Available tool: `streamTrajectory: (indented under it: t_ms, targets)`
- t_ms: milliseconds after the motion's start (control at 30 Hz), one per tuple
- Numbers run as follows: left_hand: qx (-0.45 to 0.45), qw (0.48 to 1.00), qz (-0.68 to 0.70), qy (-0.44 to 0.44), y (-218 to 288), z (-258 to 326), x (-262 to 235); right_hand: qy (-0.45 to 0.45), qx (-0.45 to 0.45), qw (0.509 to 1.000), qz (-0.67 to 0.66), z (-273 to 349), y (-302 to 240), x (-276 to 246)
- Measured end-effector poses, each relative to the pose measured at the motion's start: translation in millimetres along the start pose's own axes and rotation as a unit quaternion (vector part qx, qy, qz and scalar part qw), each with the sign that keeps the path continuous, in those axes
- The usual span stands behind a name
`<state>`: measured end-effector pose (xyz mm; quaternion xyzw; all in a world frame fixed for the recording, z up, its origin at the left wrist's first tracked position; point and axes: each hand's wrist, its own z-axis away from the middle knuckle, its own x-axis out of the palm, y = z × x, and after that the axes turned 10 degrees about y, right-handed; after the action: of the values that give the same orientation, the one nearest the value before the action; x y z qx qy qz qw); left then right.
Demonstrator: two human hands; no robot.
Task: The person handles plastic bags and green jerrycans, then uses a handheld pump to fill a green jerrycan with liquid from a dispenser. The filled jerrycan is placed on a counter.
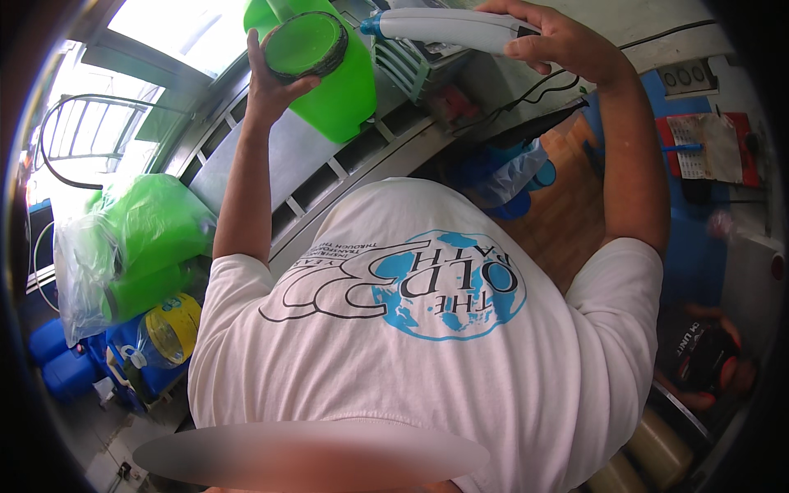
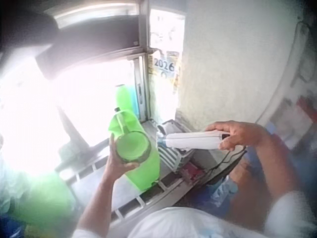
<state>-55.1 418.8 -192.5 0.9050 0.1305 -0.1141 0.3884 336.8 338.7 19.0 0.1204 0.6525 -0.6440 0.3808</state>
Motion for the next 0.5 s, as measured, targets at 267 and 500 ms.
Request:
streamTrajectory:
  t_ms: [267, 500]
  targets:
    - [0.019, 1.0, 0.003, -0.004, 4.3, -1.1, -0.5, -0.029, -0.027, 0.999, -0.002, -7.4, 3.4, 4.1]
    - [0.005, 1.0, -0.001, -0.009, -5.7, 0.1, -1.4, -0.063, -0.052, 0.996, 0.032, -18.6, -2.4, 4.2]
